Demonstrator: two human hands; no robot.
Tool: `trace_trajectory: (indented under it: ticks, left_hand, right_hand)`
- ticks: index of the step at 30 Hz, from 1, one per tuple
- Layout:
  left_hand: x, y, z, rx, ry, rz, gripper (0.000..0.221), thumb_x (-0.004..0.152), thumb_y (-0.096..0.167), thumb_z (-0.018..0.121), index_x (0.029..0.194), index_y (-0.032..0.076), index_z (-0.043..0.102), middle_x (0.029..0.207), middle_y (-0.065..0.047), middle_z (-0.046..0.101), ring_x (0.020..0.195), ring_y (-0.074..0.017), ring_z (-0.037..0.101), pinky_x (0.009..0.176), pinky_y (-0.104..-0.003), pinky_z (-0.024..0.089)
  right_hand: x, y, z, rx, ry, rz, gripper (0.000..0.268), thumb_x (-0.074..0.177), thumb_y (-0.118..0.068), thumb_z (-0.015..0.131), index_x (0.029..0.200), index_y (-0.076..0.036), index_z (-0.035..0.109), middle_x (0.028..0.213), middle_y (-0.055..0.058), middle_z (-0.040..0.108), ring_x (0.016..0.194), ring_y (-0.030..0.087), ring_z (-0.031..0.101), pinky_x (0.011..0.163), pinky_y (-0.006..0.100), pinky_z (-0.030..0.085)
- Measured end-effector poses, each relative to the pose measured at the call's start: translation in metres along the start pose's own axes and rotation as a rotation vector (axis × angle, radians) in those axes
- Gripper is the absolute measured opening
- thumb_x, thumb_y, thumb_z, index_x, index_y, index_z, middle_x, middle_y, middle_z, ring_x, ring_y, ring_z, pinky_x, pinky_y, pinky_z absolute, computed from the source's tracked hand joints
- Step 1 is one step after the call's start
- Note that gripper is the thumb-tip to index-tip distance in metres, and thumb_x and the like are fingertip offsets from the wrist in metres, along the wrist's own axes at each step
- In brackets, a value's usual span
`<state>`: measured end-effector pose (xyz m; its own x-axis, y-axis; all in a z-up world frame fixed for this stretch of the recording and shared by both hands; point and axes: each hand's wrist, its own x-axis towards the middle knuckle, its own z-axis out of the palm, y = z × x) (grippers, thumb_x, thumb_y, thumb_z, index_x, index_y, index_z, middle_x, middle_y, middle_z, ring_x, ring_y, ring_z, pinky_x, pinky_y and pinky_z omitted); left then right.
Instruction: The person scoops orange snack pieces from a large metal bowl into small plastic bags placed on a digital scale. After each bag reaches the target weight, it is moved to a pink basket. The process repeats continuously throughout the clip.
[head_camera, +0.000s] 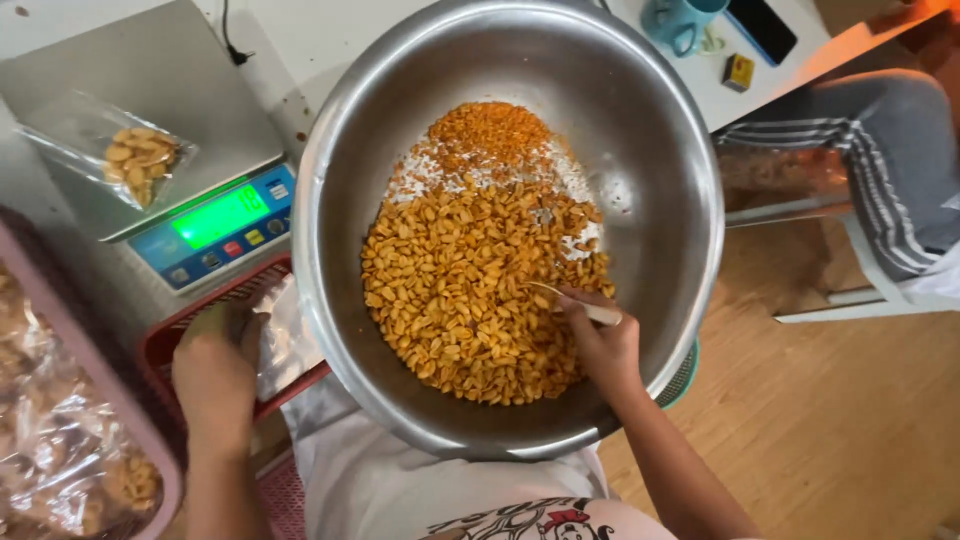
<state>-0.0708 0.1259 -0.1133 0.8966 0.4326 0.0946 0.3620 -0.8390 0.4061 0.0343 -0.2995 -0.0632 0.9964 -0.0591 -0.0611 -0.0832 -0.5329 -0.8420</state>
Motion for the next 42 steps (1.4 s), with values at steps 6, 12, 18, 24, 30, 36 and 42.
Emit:
trace_trajectory:
  ticks: [6, 12, 18, 24, 30, 36, 42]
  left_hand:
    - [-0.013, 0.031, -0.039, -0.267, 0.257, -0.225, 0.017, 0.093, 0.012, 0.069, 0.105, 0.007, 0.058, 0.096, -0.009, 0.066, 0.08, -0.0316, 0.063, 0.071, -0.044, 0.049]
    - [-0.016, 0.098, -0.077, -1.034, 0.197, -0.342, 0.028, 0.09, 0.003, 0.057, 0.118, 0.007, 0.056, 0.09, -0.008, 0.066, 0.077, -0.0161, 0.065, 0.071, -0.025, 0.05]
    - [-0.02, 0.141, -0.055, -1.107, -0.591, -0.098, 0.024, 0.091, 0.03, 0.068, 0.102, 0.014, 0.081, 0.078, -0.004, 0.081, 0.054, -0.0093, 0.066, 0.041, -0.022, 0.05]
    - [-0.02, 0.162, -0.024, -1.254, -0.633, 0.045, 0.04, 0.088, 0.02, 0.077, 0.125, 0.006, 0.068, 0.094, -0.011, 0.08, 0.052, -0.0096, 0.069, 0.034, -0.019, 0.051]
    - [0.024, 0.178, -0.048, -0.886, -0.534, 0.424, 0.063, 0.082, 0.01, 0.075, 0.141, 0.014, 0.055, 0.131, -0.01, 0.07, 0.109, -0.0242, 0.071, 0.096, -0.038, 0.054]
    - [0.033, 0.203, -0.051, -1.155, -0.463, 0.103, 0.035, 0.102, 0.039, 0.05, 0.121, 0.018, 0.07, 0.12, -0.006, 0.075, 0.091, -0.015, 0.069, 0.076, -0.03, 0.06]
    - [0.185, -0.048, 0.17, 0.416, 0.313, -0.252, 0.034, 0.111, 0.027, 0.047, 0.136, 0.006, 0.055, 0.107, -0.013, 0.053, 0.091, -0.029, 0.051, 0.077, -0.046, 0.035]
  right_hand:
    - [0.012, -0.047, 0.004, 0.404, -0.01, 0.352, 0.026, 0.088, -0.013, 0.072, 0.103, 0.008, 0.076, 0.09, 0.018, 0.078, 0.069, 0.028, 0.075, 0.06, 0.038, 0.065]
    - [0.02, -0.056, 0.016, 0.504, -0.029, 0.317, 0.023, 0.088, -0.009, 0.07, 0.101, 0.01, 0.074, 0.083, 0.021, 0.074, 0.062, 0.028, 0.072, 0.054, 0.038, 0.061]
    - [0.018, -0.082, 0.007, 0.65, -0.061, 0.205, 0.017, 0.083, -0.008, 0.074, 0.093, 0.006, 0.073, 0.091, 0.022, 0.076, 0.056, 0.029, 0.067, 0.047, 0.035, 0.058]
    - [0.013, -0.162, -0.025, 0.323, -0.248, -0.307, 0.014, 0.089, -0.003, 0.068, 0.1, 0.003, 0.075, 0.094, 0.018, 0.077, 0.069, 0.022, 0.074, 0.052, 0.027, 0.064]
    - [0.004, -0.165, -0.013, -0.152, -0.389, -1.251, 0.031, 0.092, -0.001, 0.07, 0.122, 0.001, 0.066, 0.116, 0.022, 0.074, 0.1, 0.03, 0.078, 0.085, 0.035, 0.068]
    - [0.073, 0.005, -0.077, 0.048, -0.04, -1.087, 0.021, 0.097, 0.002, 0.063, 0.115, 0.011, 0.061, 0.126, 0.032, 0.063, 0.122, 0.043, 0.067, 0.101, 0.042, 0.063]
    - [0.013, -0.076, -0.043, 0.052, 0.34, -0.588, 0.022, 0.103, 0.016, 0.063, 0.124, 0.012, 0.067, 0.126, 0.029, 0.068, 0.117, 0.034, 0.067, 0.099, 0.039, 0.059]
